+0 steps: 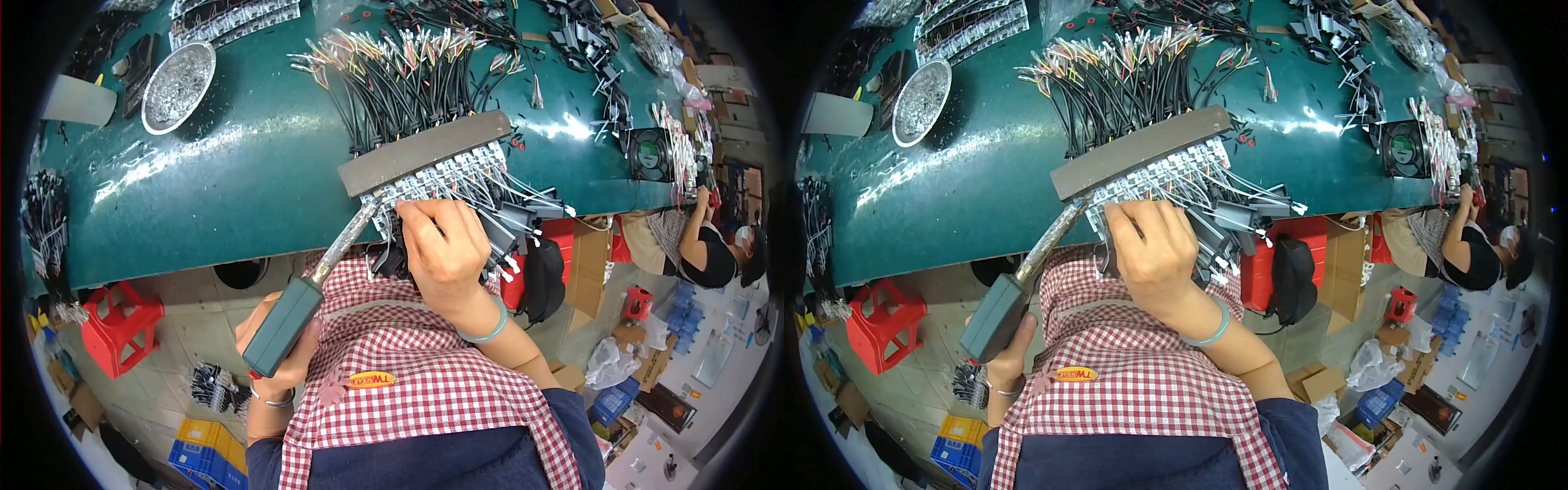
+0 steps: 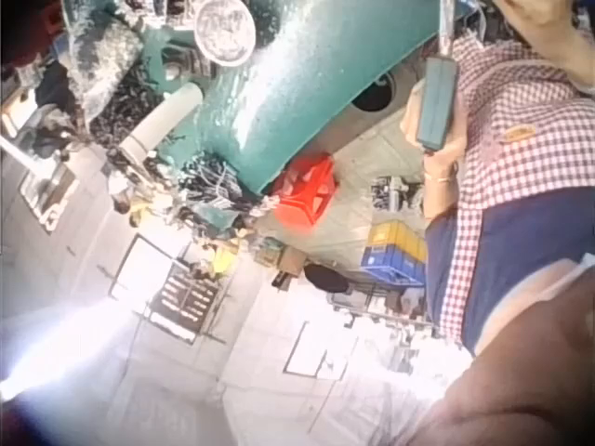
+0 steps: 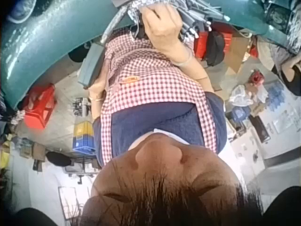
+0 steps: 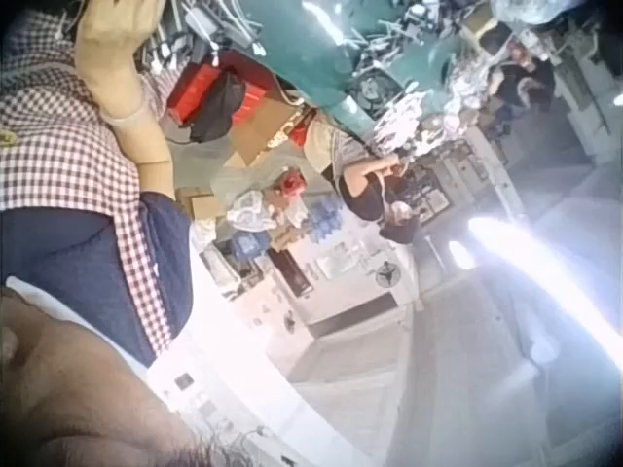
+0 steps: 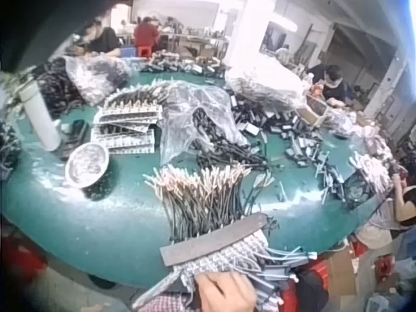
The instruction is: The person solders electrical wires from a wire harness onto a multi-pin connector block with a soldering gun and solder.
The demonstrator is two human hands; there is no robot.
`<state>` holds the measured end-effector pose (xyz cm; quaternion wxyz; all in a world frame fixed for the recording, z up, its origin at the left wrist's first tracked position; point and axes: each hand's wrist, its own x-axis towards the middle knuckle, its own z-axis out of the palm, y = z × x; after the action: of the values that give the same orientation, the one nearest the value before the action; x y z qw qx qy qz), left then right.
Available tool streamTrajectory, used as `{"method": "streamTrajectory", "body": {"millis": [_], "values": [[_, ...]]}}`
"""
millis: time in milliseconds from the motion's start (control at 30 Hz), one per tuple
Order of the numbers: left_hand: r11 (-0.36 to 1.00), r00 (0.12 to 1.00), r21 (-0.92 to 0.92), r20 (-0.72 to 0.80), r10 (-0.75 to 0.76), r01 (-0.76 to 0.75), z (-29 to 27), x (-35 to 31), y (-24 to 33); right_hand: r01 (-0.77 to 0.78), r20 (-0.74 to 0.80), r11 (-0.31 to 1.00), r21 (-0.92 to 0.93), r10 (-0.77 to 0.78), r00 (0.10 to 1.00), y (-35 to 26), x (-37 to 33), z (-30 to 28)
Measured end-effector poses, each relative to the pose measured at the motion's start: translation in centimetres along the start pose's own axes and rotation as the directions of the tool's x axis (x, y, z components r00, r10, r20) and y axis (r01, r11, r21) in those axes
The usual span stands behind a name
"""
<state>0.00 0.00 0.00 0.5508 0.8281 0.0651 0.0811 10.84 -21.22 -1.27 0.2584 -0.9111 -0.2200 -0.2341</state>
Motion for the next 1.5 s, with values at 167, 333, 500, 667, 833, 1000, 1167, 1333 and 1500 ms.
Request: {"method": "streamTrajectory", "body": {"millis": [167,333,500,667,833,1000,1167,1333,1500], "values": [[0.985,0.988,0.080,0.028,0.153,-0.155,0.2,0.8,0.6,0.008,0.011,1.000,-0.006,-0.007,1.000,-0.1,0.1,-0.2],[0.986,0.989,0.079,0.032,0.144,-0.146,0.2,1.0,0.6,0.016,0.010,1.000,0.008,-0.016,1.000,-0.1,0.1,-0.1],[0.975,0.981,0.100,0.022,0.195,-0.196,0.5,1.4,0.8,0.015,0.011,1.000,0.004,-0.015,1.000,-0.1,0.2,-0.1],[0.972,0.979,0.116,0.058,0.198,-0.203,0.4,1.7,0.8,0.020,0.007,1.000,0.014,-0.020,1.000,-0.1,0.2,0.0],[0.975,0.977,0.122,0.125,0.171,-0.186,0.0,1.8,0.5,0.022,0.004,1.000,0.005,-0.022,1.000,-0.1,0.2,0.1],[0.961,0.952,0.092,0.190,0.239,-0.260,-0.5,2.3,0.2,0.015,-0.001,1.000,0.006,-0.015,1.000,-0.1,0.2,0.1],[0.951,0.946,0.087,0.165,0.278,-0.295,-0.4,2.6,0.2,0.011,0.002,1.000,0.012,-0.011,1.000,-0.1,0.2,0.0],[0.956,0.949,0.112,0.200,0.246,-0.271,-0.7,2.6,0.5,0.011,0.004,1.000,0.012,-0.011,1.000,0.0,0.1,0.1],[0.943,0.940,0.126,0.192,0.283,-0.309,-1.0,2.4,0.5,0.010,0.001,1.000,0.009,-0.010,1.000,0.0,0.2,0.1]]}}
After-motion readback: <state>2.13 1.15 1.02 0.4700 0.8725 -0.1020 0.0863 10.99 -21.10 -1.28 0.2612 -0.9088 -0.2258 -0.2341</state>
